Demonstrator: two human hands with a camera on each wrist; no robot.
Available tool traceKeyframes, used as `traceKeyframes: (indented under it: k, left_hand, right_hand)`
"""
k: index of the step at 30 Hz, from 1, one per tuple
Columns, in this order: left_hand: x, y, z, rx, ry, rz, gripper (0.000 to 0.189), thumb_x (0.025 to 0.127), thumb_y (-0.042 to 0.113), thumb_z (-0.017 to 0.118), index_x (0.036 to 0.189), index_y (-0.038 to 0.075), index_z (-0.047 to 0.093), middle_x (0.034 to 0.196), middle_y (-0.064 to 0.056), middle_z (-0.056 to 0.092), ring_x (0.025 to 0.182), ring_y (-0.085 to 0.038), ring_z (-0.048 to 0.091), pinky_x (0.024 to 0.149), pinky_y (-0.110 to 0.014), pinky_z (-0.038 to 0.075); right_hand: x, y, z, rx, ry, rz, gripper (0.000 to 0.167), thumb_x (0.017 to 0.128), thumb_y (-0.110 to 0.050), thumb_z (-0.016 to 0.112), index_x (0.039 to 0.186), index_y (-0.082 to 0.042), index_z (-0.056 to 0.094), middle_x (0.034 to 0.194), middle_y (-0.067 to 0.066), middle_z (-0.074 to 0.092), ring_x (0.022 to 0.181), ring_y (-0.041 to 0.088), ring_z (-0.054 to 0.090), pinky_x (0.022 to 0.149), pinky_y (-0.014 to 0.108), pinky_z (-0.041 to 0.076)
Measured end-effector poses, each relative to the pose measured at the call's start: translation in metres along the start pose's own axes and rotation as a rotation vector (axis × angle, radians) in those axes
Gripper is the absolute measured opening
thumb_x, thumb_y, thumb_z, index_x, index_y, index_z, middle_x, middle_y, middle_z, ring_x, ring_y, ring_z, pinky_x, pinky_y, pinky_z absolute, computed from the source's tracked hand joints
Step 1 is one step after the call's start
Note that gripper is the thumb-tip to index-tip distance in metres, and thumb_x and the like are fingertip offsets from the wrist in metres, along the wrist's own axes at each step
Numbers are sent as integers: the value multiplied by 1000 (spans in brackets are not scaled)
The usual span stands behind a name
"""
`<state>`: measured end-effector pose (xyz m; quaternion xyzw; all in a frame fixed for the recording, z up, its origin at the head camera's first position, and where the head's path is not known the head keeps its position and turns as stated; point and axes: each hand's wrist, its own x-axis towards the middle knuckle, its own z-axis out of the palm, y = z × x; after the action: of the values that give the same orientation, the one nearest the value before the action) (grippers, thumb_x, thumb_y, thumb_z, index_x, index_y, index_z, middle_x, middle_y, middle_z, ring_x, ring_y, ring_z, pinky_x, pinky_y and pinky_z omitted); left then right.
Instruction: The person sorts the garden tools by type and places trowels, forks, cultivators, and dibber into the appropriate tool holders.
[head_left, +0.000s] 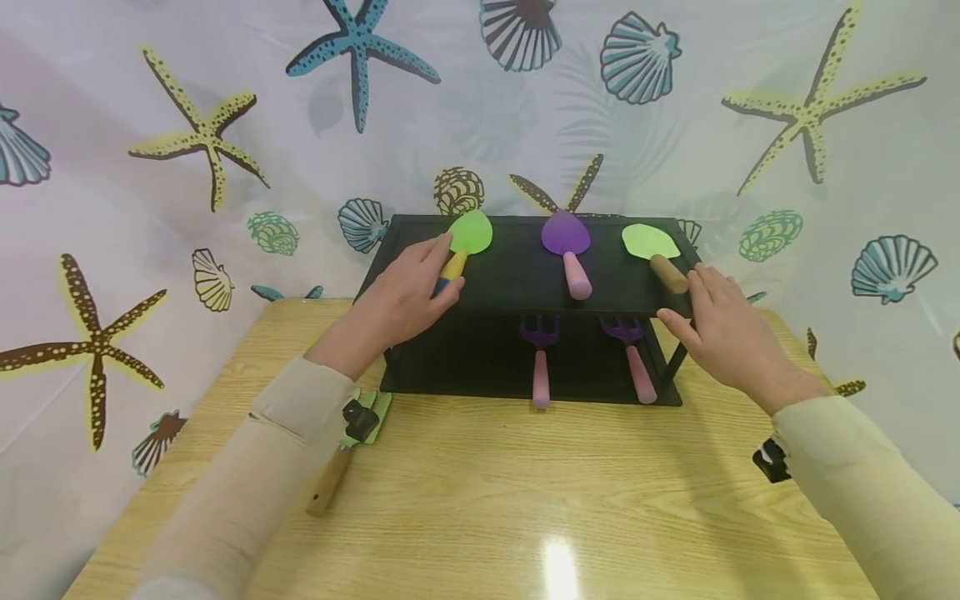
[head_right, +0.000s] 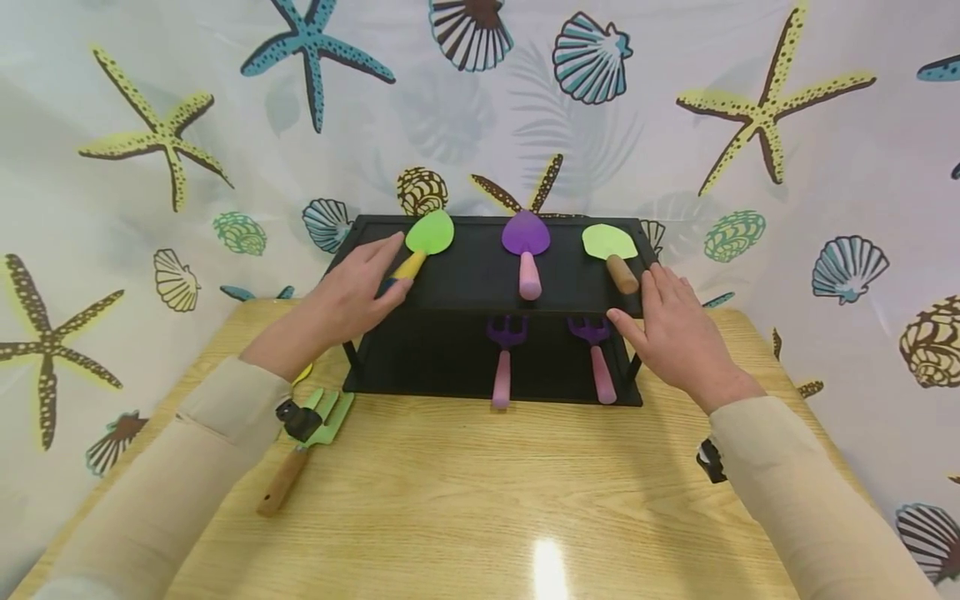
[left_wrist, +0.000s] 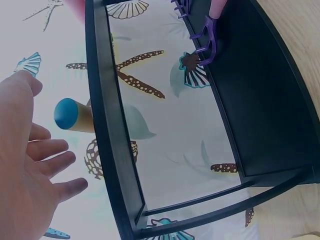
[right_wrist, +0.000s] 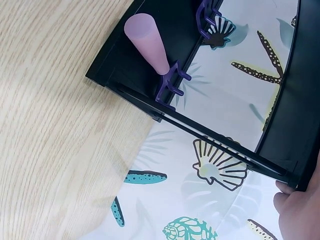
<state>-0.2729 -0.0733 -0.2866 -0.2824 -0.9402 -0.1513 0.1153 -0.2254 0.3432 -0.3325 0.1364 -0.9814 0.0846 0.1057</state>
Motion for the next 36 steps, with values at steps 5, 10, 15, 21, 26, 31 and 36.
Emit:
traceKeyframes:
  k: [5,10,15,21,26,31,36]
  left_hand:
    - [-13,1,-4,44,16,26,69,102,34,52,156,1,23,157,-18,35,144,-32,37,119,-45,35]
    - [-27,0,-6,36,46,33,69,101,31,54,155,-1,25,159,-20,33,146,-34,34,121,-47,32]
    - [-42,-2,-8,9,77,29,70,100,29,56,155,-2,24,159,-20,32,147,-35,32,121,-47,31]
    - [-61,-8,-7,10,99,26,70,101,27,55,155,-4,23,159,-21,30,147,-35,31,120,-49,33]
    - [-80,-12,-3,23,139,49,69,100,25,57,154,-5,26,158,-23,32,146,-37,32,118,-51,34]
    - [-98,-13,5,46,204,95,69,97,21,62,152,-7,30,155,-24,35,144,-37,36,116,-52,37]
    - [-115,-13,17,33,256,139,68,94,16,66,149,-8,34,153,-26,39,141,-39,38,114,-54,38]
  right_hand:
    - [0,0,0,-5,11,-4,82,105,-51,35,151,15,17,155,37,21,144,54,20,122,62,12]
    - [0,0,0,-3,14,-7,81,105,-50,35,150,15,19,153,36,23,143,54,21,122,62,13]
    - [-1,2,1,-2,12,-5,81,105,-50,34,150,15,18,154,37,22,144,53,20,122,62,12]
    - [-1,1,1,-3,14,-2,82,105,-51,34,151,15,18,154,37,22,144,53,20,122,61,12]
    - [1,-2,1,1,18,-2,82,105,-52,34,150,15,18,154,36,22,144,54,20,122,61,12]
    - [2,-2,1,0,18,0,82,105,-52,34,151,15,18,154,36,22,144,54,19,122,61,13]
    - [2,-1,0,-3,8,7,83,105,-52,34,151,15,17,156,37,20,145,54,17,122,61,12]
